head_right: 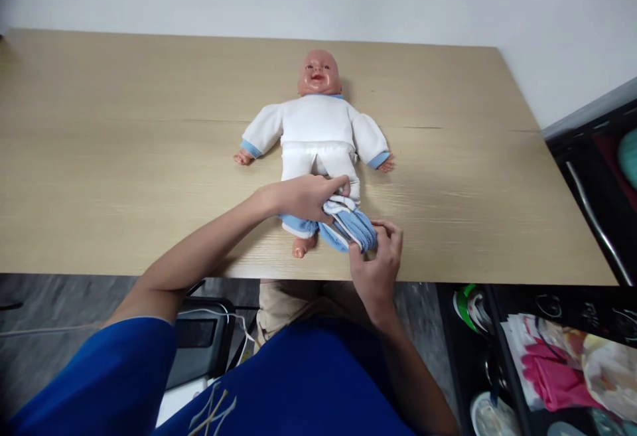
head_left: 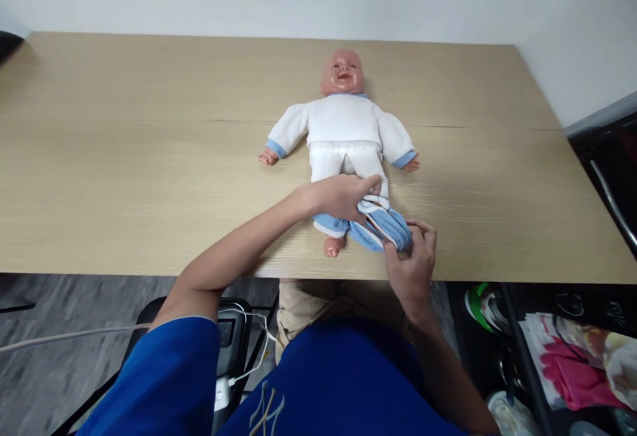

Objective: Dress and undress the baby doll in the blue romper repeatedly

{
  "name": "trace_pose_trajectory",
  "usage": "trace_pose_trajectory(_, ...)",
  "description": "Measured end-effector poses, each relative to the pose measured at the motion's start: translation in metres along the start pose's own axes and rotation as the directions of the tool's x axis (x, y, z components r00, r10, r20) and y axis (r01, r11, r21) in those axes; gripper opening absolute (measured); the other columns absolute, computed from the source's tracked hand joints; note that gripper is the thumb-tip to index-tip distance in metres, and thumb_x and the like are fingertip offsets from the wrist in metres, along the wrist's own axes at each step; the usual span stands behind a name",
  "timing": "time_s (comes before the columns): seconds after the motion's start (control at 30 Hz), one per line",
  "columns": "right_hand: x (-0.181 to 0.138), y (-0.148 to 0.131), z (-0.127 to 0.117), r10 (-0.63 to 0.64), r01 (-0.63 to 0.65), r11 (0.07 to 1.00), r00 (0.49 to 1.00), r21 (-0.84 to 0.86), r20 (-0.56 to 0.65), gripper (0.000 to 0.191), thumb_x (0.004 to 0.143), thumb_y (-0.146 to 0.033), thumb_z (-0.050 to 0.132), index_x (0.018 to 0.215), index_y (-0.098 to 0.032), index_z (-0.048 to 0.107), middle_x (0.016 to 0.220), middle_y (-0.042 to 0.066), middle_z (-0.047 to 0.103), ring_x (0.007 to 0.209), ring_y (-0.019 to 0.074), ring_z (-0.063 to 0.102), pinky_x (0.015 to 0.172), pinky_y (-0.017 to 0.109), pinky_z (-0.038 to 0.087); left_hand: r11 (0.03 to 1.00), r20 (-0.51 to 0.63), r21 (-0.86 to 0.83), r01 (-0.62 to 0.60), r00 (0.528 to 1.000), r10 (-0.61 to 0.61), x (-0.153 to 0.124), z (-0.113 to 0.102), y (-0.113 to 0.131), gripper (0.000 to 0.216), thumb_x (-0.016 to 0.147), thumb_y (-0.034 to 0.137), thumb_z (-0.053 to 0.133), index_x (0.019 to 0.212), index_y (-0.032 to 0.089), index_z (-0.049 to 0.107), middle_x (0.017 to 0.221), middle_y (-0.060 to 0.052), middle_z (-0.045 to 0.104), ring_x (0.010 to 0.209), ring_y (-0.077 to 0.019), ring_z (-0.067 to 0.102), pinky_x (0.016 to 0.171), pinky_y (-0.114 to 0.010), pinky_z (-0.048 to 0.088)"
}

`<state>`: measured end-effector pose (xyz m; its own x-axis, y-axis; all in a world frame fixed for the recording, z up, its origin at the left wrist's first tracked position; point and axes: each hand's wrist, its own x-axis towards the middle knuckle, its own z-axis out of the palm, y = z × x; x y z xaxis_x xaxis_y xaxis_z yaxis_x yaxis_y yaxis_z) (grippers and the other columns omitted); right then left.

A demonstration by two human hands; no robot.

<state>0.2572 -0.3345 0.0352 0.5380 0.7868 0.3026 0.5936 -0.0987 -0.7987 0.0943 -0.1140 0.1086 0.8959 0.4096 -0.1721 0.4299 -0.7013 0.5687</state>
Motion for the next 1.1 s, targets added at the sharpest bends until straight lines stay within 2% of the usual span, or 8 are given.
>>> trace_pose_trajectory(0.1,-0.008,0.004,0.004,0.138,-0.145,0.981,0.989,0.126,0.057,0.027,0.097,-0.039,0.082,0.121,-0.03,0.076,0.129,0.016,0.083,0.122,0.0429,0.079,0.116,0.068,0.069,0.998,-0.021,-0.063,-0.023,1.0,0.022,0.001,0.007,-0.007,0.062,0.082,0.03,0.09,0.139,0.024,0.066,0.081,0.003,0.064,0.08,-0.0307,0.069,0.081,-0.04,0.051)
trace_pose_trajectory(0.23,-0.011,0.007,0.007,0.314,-0.365,0.871,0.928,0.328,0.199,0.026,0.102,-0.047,0.086,0.121,-0.03,0.078,0.113,0.009,0.089,0.105,0.0357,0.084,0.099,0.053,0.076,0.985,-0.024,-0.157,-0.068,0.998,0.065,0.003,0.008,-0.013,0.062,0.081,0.034,0.09,0.134,0.025,0.059,0.091,0.001,0.069,0.08,-0.0274,0.068,0.081,-0.039,0.05)
trace_pose_trajectory(0.4,-0.006,0.01,0.013,0.363,-0.437,0.771,0.899,0.463,0.245,0.036,0.101,-0.051,0.087,0.129,-0.029,0.08,0.126,0.01,0.091,0.121,0.0348,0.087,0.111,0.053,0.076,0.921,-0.047,-0.359,-0.151,0.989,0.143,0.005,0.003,-0.017,0.062,0.081,0.04,0.087,0.13,0.025,0.052,0.115,-0.007,0.079,0.098,-0.0289,0.077,0.087,-0.041,0.056)
trace_pose_trajectory(0.63,0.008,0.018,0.026,0.232,-0.302,0.824,0.952,0.48,0.201,0.035,0.097,-0.041,0.085,0.127,-0.031,0.07,0.129,0.009,0.087,0.119,0.0298,0.086,0.107,0.045,0.074,0.787,-0.132,-0.566,-0.244,0.97,0.206,0.002,0.001,-0.017,0.063,0.083,0.04,0.089,0.135,0.025,0.056,0.12,-0.009,0.08,0.11,-0.0297,0.077,0.094,-0.041,0.059)
trace_pose_trajectory(0.73,0.028,0.02,0.025,0.153,-0.193,0.833,0.981,0.519,0.121,0.048,0.093,-0.035,0.088,0.136,-0.032,0.068,0.143,0.009,0.084,0.131,0.0292,0.084,0.117,0.045,0.071,0.798,-0.157,-0.539,-0.269,0.963,0.218,-0.006,-0.002,-0.018,0.057,0.087,0.036,0.087,0.137,0.024,0.064,0.114,-0.006,0.08,0.103,-0.027,0.075,0.092,-0.039,0.057)
trace_pose_trajectory(0.83,0.053,0.023,0.017,0.1,-0.202,0.826,0.971,0.527,0.215,0.046,0.095,-0.038,0.09,0.136,-0.031,0.072,0.132,0.007,0.086,0.125,0.0293,0.084,0.114,0.046,0.071,0.823,-0.176,-0.494,-0.28,0.959,0.22,-0.018,-0.006,-0.019,0.038,0.092,0.035,0.084,0.126,0.022,0.072,0.108,-0.004,0.077,0.097,-0.0238,0.07,0.089,-0.036,0.053)
trace_pose_trajectory(0.97,0.092,0.029,-0.003,-0.045,-0.221,0.865,0.859,0.45,0.509,0.041,0.093,-0.044,0.099,0.124,-0.03,0.077,0.119,0.004,0.088,0.115,0.0304,0.084,0.11,0.047,0.071,0.854,-0.204,-0.443,-0.272,0.959,0.199,-0.033,-0.004,-0.02,0.027,0.105,0.046,0.084,0.109,0.023,0.072,0.097,-0.002,0.072,0.089,-0.022,0.065,0.086,-0.036,0.051)
trace_pose_trajectory(1.1,0.124,0.026,-0.026,-0.194,-0.036,0.95,0.708,0.309,0.679,0.046,0.095,-0.056,0.105,0.124,-0.031,0.078,0.118,0.004,0.086,0.112,0.0329,0.081,0.109,0.049,0.068,0.935,-0.317,-0.244,-0.258,0.932,0.175,-0.051,0.002,-0.025,0.049,0.106,0.069,0.091,0.123,0.025,0.078,0.121,-0.012,0.083,0.117,-0.0337,0.073,0.11,-0.046,0.057)
